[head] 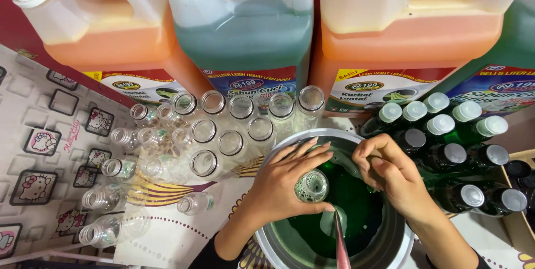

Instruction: Filling small glass jars with green liquid using a plastic syringe

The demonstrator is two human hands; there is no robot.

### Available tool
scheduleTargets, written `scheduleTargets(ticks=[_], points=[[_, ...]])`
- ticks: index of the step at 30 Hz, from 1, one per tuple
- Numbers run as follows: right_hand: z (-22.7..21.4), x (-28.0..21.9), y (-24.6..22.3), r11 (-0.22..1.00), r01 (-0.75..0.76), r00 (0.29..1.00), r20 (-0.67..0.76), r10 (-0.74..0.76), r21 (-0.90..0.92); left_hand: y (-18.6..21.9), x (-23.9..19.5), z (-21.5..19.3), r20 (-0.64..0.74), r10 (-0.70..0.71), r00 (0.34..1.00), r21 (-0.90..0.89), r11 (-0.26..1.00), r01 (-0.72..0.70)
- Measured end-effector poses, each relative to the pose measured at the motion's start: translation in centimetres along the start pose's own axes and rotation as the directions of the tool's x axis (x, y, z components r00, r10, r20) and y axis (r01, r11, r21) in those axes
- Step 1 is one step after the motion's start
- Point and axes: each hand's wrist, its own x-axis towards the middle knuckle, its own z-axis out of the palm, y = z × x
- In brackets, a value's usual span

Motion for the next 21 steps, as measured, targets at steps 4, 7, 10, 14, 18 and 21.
scheduleTargets(ticks=[4,7,10,14,18,21], points=[[0.3,0.3,0.2,0.996,0.058,0.996,-0.062,-0.062,-0.063,-0.1,0.0,-0.1,0.024,-0.019,1.000,-0.011,1.000,0.020],[0.0,0.3,0.6,0.993,0.081,0.997,-0.016,-0.079,0.087,-0.1,-0.1,0.0,0.030,-0.028,0.999,-0.007,1.000,0.029],[0.3,0.2,0.5,0.998,0.049,0.999,0.015,-0.050,0.042,-0.1,-0.2,0.0,0.028,-0.023,0.999,0.006,1.000,0.023],[1.2,0.5,-0.8,0.981,0.089,0.996,0.031,-0.085,-0.171,-0.2,-0.3,0.2,0.013,-0.004,1.000,0.010,1.000,0.004],[1.4,0.4,-1.5,0.974,-0.003,0.995,0.096,0.025,-0.228,-0.2,-0.3,0.3,0.012,-0.018,1.000,0.012,1.000,0.017],[1.3,-0.2,-1.4,0.975,-0.148,0.986,0.056,0.159,-0.167,-0.2,-0.3,0.3,0.023,-0.019,1.000,0.008,1.000,0.019]])
